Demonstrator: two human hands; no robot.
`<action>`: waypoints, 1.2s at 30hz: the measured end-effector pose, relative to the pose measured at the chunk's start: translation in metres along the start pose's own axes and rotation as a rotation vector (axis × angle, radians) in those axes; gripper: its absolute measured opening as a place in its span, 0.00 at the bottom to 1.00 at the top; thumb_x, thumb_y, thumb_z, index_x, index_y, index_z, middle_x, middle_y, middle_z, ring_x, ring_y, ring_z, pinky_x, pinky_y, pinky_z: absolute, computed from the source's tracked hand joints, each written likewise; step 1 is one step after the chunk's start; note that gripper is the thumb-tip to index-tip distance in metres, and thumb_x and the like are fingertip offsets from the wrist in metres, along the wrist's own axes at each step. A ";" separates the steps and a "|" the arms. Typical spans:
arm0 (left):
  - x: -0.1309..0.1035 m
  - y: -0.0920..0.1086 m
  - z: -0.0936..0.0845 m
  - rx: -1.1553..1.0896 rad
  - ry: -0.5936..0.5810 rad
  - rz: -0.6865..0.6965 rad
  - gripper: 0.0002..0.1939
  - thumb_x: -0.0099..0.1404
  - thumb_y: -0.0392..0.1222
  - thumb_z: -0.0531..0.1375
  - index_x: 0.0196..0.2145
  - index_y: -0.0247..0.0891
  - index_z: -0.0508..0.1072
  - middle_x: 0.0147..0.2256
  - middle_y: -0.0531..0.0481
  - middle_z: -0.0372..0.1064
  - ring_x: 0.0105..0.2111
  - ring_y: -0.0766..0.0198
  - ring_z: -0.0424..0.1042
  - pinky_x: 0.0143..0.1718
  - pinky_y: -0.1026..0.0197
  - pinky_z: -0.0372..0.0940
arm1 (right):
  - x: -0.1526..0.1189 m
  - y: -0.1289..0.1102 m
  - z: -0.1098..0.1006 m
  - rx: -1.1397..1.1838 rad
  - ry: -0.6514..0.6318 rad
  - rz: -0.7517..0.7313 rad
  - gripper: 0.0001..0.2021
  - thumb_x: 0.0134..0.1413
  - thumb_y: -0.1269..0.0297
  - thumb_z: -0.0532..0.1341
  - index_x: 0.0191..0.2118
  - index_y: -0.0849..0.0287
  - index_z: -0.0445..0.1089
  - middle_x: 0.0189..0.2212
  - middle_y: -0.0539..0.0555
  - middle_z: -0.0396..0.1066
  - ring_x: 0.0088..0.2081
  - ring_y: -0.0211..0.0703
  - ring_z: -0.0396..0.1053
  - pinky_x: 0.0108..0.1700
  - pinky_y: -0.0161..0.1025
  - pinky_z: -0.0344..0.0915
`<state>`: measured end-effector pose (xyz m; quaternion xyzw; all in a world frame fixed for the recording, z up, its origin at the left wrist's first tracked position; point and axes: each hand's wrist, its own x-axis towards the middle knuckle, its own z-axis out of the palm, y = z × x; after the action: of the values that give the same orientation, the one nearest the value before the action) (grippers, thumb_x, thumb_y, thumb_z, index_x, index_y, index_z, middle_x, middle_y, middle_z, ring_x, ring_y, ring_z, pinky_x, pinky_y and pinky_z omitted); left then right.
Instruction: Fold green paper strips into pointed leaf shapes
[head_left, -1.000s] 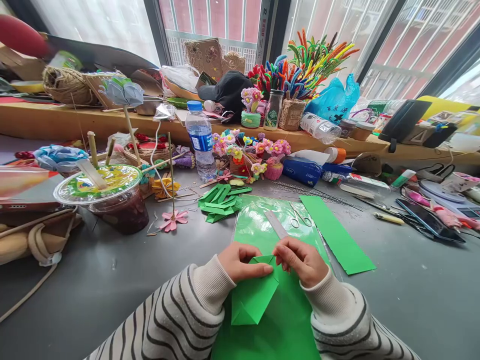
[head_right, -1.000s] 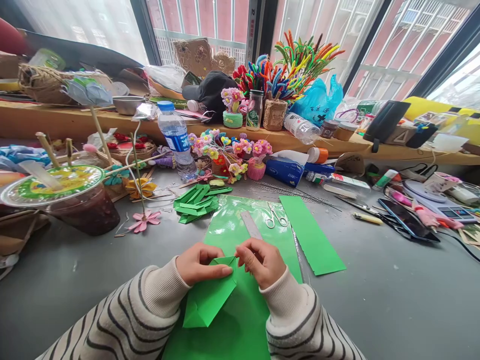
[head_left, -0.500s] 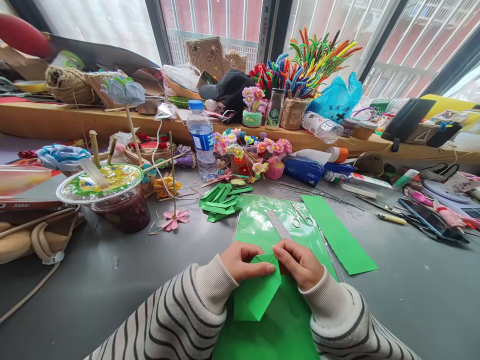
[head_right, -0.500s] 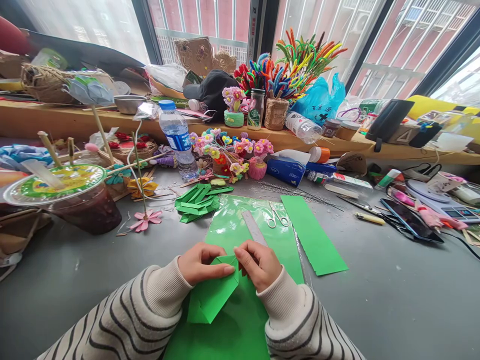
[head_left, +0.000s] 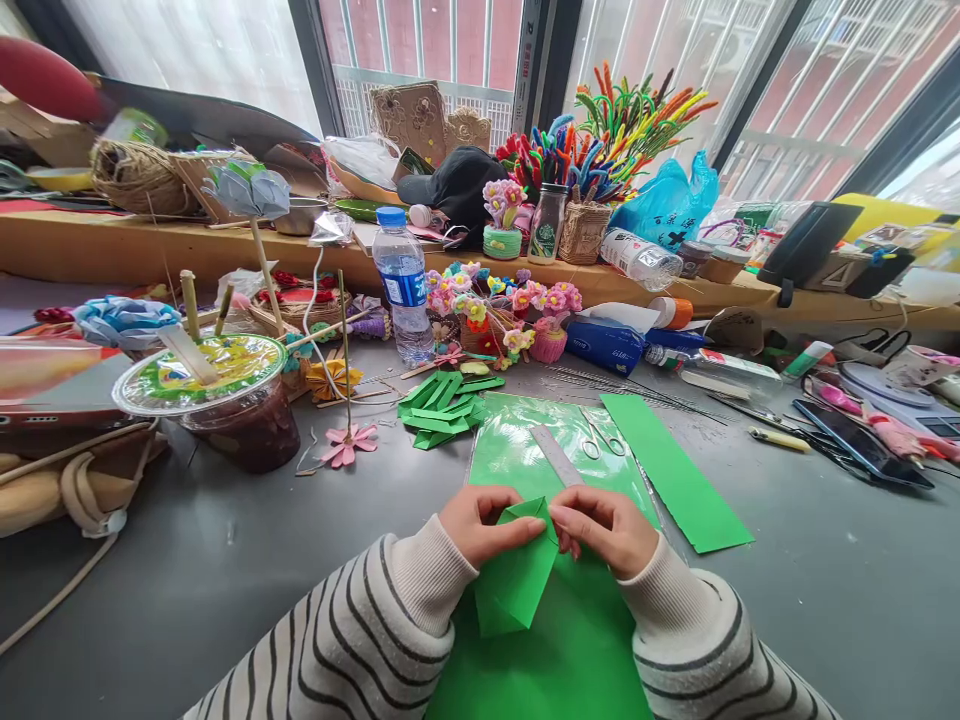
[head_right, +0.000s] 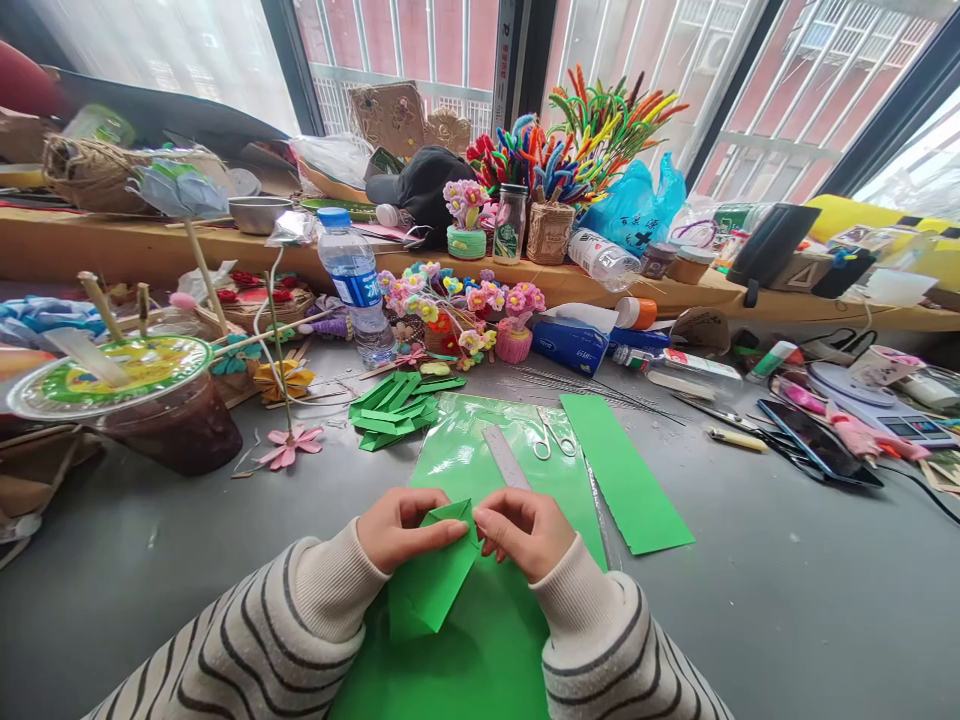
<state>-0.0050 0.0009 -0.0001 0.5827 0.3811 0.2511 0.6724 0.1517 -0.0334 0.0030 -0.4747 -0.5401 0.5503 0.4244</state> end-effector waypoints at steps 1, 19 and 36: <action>0.000 0.000 0.000 0.013 0.000 0.005 0.15 0.43 0.47 0.59 0.19 0.31 0.63 0.16 0.56 0.56 0.18 0.73 0.55 0.19 0.68 0.52 | 0.000 0.000 0.000 0.007 0.003 0.006 0.10 0.41 0.61 0.57 0.21 0.64 0.64 0.13 0.46 0.60 0.15 0.30 0.58 0.18 0.30 0.57; 0.001 -0.005 0.003 0.109 0.102 0.075 0.15 0.43 0.49 0.58 0.18 0.32 0.65 0.14 0.56 0.56 0.17 0.72 0.55 0.17 0.68 0.51 | 0.001 0.001 -0.001 0.098 0.036 0.071 0.09 0.35 0.62 0.61 0.22 0.63 0.65 0.13 0.45 0.61 0.16 0.30 0.58 0.19 0.31 0.56; 0.003 -0.010 0.003 0.120 0.125 0.069 0.16 0.43 0.51 0.57 0.18 0.32 0.63 0.14 0.57 0.53 0.16 0.73 0.53 0.16 0.68 0.50 | 0.000 0.003 -0.002 0.170 0.100 0.130 0.07 0.31 0.65 0.63 0.22 0.64 0.69 0.12 0.46 0.63 0.15 0.28 0.58 0.18 0.29 0.56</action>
<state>-0.0019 -0.0004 -0.0105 0.6180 0.4163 0.2869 0.6020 0.1533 -0.0331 -0.0005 -0.4977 -0.4378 0.5961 0.4530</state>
